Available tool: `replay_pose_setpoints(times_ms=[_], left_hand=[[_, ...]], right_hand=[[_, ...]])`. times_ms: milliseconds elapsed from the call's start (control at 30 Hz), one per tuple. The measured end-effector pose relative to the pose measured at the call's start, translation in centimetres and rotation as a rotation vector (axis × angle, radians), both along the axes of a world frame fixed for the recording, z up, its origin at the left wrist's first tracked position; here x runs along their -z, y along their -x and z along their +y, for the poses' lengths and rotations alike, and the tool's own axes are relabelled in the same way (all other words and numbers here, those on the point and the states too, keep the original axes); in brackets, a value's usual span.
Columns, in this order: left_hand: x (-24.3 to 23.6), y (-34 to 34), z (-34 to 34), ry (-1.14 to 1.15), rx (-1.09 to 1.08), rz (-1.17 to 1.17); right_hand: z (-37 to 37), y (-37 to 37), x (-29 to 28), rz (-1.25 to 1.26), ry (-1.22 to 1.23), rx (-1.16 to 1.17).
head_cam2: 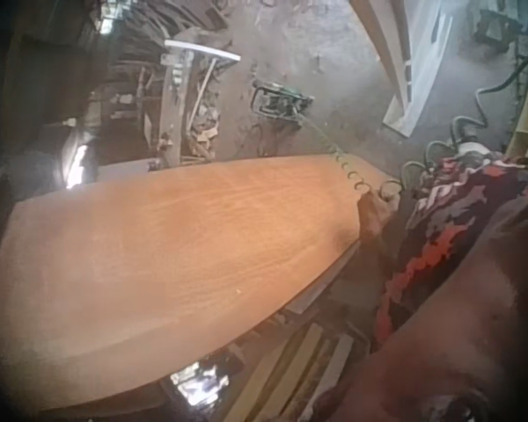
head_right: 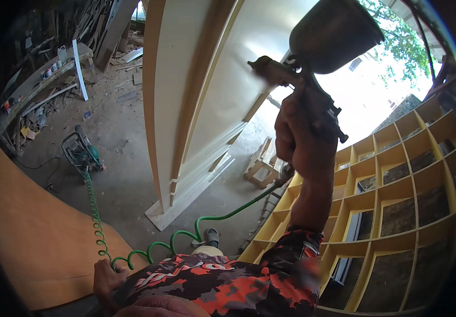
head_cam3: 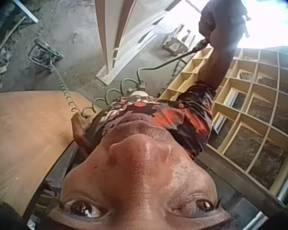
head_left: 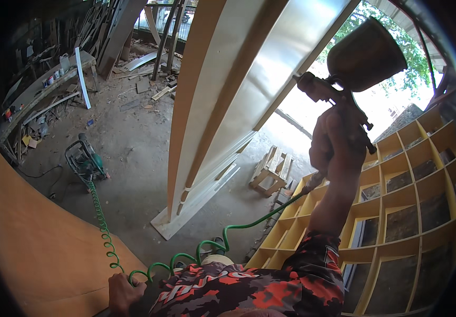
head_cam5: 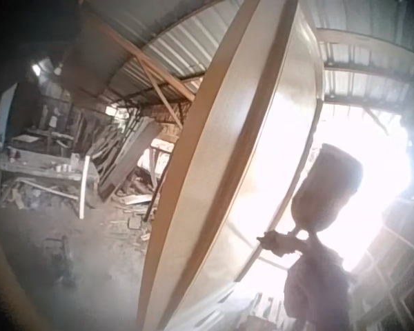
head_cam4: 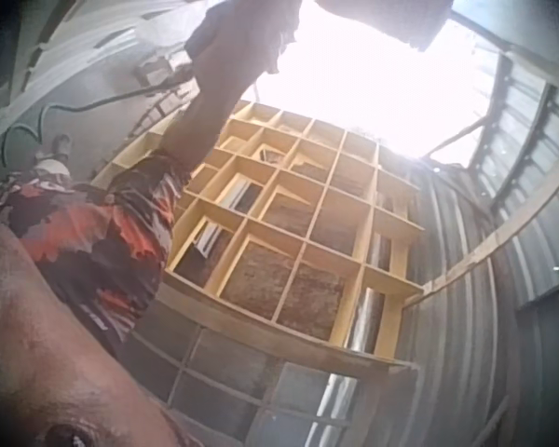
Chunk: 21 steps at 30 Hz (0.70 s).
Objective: The person paints a wooden door frame using a spray gun connected to a compressor.
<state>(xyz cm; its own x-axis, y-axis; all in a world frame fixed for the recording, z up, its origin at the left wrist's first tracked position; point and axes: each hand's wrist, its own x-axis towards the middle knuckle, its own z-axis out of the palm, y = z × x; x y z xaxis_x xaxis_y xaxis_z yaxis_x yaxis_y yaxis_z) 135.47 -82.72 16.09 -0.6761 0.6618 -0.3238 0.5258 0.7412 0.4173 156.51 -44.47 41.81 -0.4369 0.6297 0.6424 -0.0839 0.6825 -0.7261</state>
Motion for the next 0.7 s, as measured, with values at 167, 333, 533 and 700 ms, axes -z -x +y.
replay_pose_setpoints(times_ms=[167, 333, 533, 700], left_hand=[[2.8, 1.1, 0.1, -0.090, 0.008, 0.005], [-0.2, -1.4, 3.6, -0.014, -0.009, 0.080], [-1.5, -3.2, 7.1, 0.056, -0.009, 0.078], [-1.4, -3.7, 8.7, -0.047, -0.087, 0.057]], right_hand=[[5.0, -1.2, -0.5, 0.027, 0.191, 0.071], [10.5, -2.3, -0.5, 0.063, 0.255, 0.112], [15.5, -3.9, -1.0, 0.048, 0.306, 0.191], [19.8, -5.0, -0.9, 0.050, 0.320, 0.152]])
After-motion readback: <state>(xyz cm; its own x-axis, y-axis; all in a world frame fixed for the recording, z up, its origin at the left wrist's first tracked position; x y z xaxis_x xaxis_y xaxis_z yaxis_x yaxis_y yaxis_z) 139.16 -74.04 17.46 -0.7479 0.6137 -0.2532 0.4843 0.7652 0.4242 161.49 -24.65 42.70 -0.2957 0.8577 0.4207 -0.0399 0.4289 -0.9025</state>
